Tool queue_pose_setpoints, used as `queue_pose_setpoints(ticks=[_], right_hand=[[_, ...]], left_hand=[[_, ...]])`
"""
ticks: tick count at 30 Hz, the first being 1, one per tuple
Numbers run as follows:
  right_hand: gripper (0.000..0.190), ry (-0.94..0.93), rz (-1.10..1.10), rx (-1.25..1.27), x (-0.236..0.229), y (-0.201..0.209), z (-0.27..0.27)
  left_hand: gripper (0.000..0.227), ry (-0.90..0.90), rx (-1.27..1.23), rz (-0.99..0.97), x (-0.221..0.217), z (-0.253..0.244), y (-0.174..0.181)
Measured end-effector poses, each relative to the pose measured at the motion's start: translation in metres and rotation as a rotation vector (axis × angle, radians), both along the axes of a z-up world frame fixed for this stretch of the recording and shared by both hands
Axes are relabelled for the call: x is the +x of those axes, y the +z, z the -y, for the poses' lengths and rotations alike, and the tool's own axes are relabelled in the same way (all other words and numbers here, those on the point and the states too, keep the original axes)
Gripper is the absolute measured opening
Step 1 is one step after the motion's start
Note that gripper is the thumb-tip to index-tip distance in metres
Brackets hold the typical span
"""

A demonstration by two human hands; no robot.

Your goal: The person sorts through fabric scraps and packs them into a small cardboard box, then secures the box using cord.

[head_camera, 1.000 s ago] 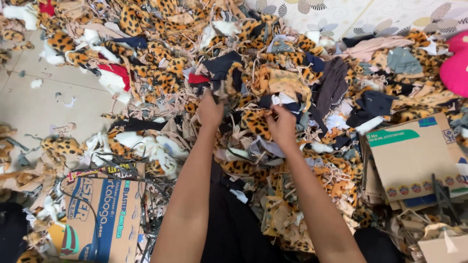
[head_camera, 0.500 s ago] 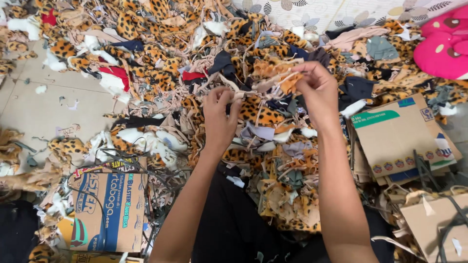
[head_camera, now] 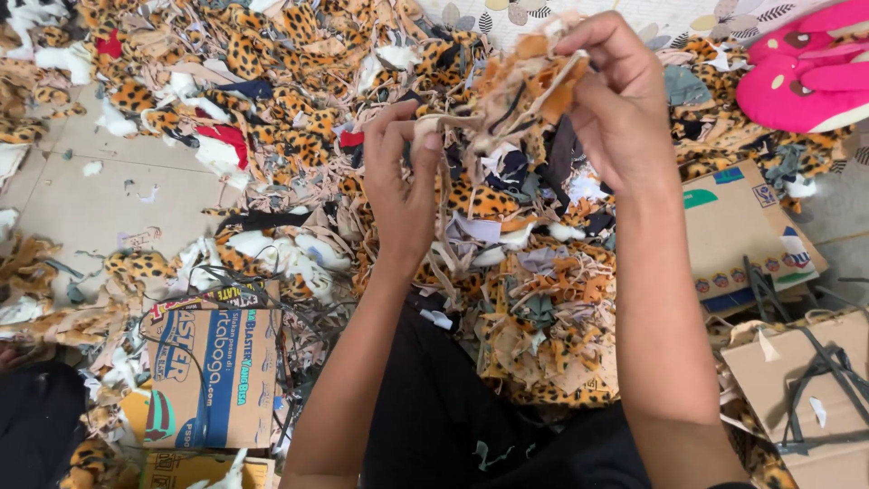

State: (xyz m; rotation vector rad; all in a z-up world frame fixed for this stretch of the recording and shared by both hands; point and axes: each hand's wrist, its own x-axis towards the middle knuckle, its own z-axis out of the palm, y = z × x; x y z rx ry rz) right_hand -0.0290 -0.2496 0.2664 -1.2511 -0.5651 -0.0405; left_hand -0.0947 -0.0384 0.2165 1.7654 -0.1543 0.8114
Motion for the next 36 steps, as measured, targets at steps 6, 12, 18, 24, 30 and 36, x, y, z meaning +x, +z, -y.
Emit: queue_pose_setpoints(ticks=[6, 12, 18, 24, 30, 36], right_hand=[[0.031, -0.025, 0.044, -0.416, -0.036, -0.007, -0.024], [0.027, 0.06, 0.056, -0.369, -0.086, 0.014, -0.025], [0.026, -0.091, 0.206, -0.417, -0.136, 0.011, 0.001], [0.028, -0.279, 0.154, -0.232, -0.18, -0.015, 0.065], [0.016, -0.361, -0.147, -0.065, -0.218, -0.076, 0.13], [0.018, -0.467, -0.51, -0.133, -0.234, -0.163, 0.124]], left_hand=[[0.03, -0.05, -0.039, -0.021, -0.024, -0.003, -0.009], [0.029, -0.174, 0.102, -0.062, -0.045, 0.02, 0.01], [0.029, -0.587, -0.085, -0.052, -0.098, 0.04, 0.046], [0.047, -0.882, -0.12, -0.368, -0.124, 0.081, -0.024], [0.018, -0.76, -0.173, -0.596, -0.153, 0.112, -0.125], [0.032, -0.458, -0.31, -0.855, -0.165, 0.139, -0.221]])
